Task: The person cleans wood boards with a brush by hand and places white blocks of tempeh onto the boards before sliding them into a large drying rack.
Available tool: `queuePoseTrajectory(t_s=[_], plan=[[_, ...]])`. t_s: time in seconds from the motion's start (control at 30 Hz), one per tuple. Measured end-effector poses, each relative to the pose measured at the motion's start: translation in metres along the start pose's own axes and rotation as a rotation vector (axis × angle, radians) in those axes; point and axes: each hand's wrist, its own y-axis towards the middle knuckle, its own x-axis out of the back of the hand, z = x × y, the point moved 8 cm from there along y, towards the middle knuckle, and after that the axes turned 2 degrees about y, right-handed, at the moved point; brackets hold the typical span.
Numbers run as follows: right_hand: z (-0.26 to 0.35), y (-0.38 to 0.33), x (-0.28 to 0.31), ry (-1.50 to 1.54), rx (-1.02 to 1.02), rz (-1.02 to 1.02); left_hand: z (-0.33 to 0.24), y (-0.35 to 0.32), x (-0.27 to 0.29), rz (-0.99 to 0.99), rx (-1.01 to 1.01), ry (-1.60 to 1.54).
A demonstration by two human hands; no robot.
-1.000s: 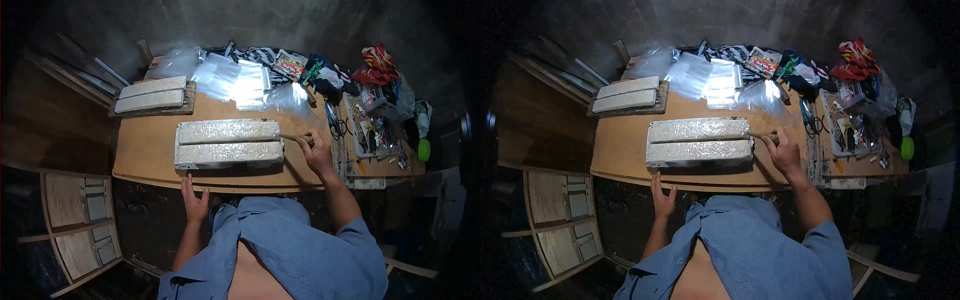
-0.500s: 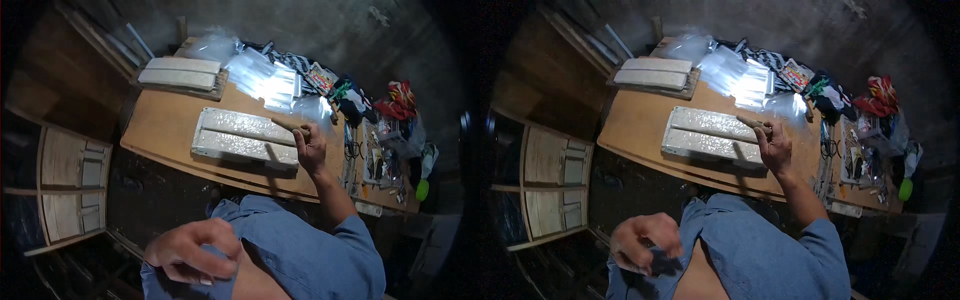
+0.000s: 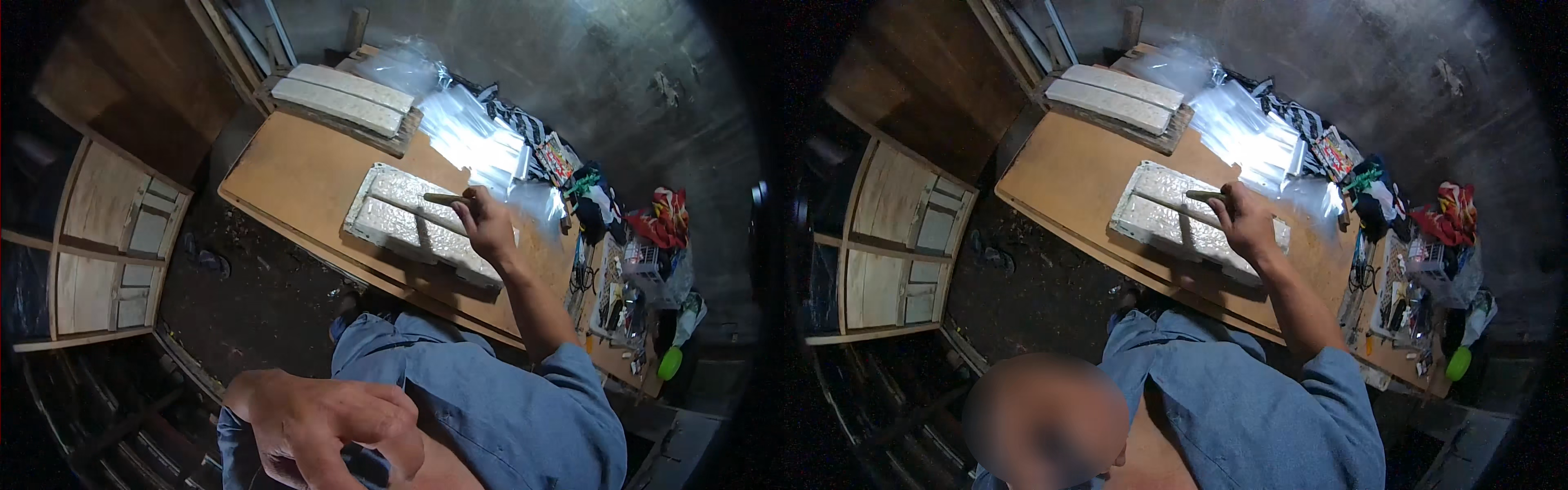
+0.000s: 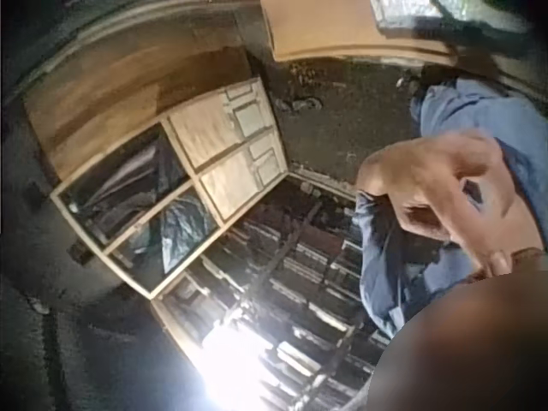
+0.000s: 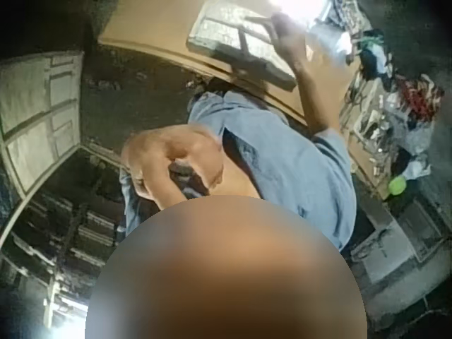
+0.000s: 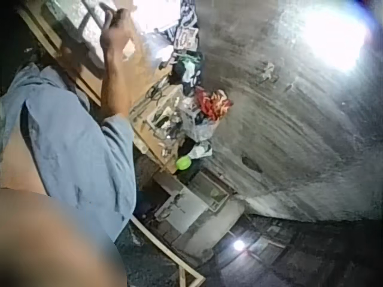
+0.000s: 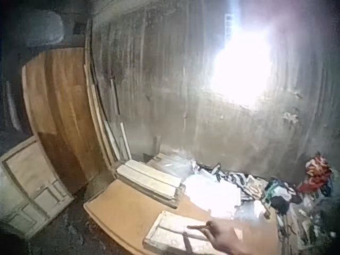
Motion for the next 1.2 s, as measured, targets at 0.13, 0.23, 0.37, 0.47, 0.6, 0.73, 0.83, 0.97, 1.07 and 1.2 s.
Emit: queuePoseTrajectory(t_s=[0.13,0.23,0.37,0.47,0.6,0.73,0.83,0.97,1.07,1.2], plan=[[0.016,0.012,0.003,0.080,-0.015,-0.163,-0.012,-0.012,0.000,0.007,-0.041,0.044],[0.025,0.024,-0.017,-0.004,0.072,-0.083,-0.020,-0.015,-0.001,-0.001,-0.032,0.057],[0.047,0.033,-0.036,0.024,0.160,-0.043,-0.027,-0.021,0.001,-0.009,-0.049,0.067],[0.058,0.034,-0.028,0.154,0.057,-0.142,-0.029,-0.024,0.000,-0.025,-0.070,0.096],[0.032,0.024,-0.027,-0.019,0.074,0.019,-0.032,-0.027,0.001,-0.009,-0.084,0.191],[-0.011,-0.005,0.022,0.158,-0.186,-0.275,-0.016,-0.037,0.013,-0.001,-0.083,0.199],[-0.003,-0.013,0.030,0.066,-0.196,-0.144,-0.003,-0.062,0.022,-0.148,0.028,0.219],[-0.039,-0.048,0.057,-0.077,-0.157,-0.170,0.063,-0.114,0.084,-0.570,0.294,0.122],[-0.048,-0.073,0.085,0.034,-0.361,-0.378,0.108,-0.150,0.109,-0.698,0.489,0.173],[-0.071,-0.095,0.091,-0.014,-0.338,-0.250,0.171,-0.239,0.149,-0.953,0.948,0.351]])
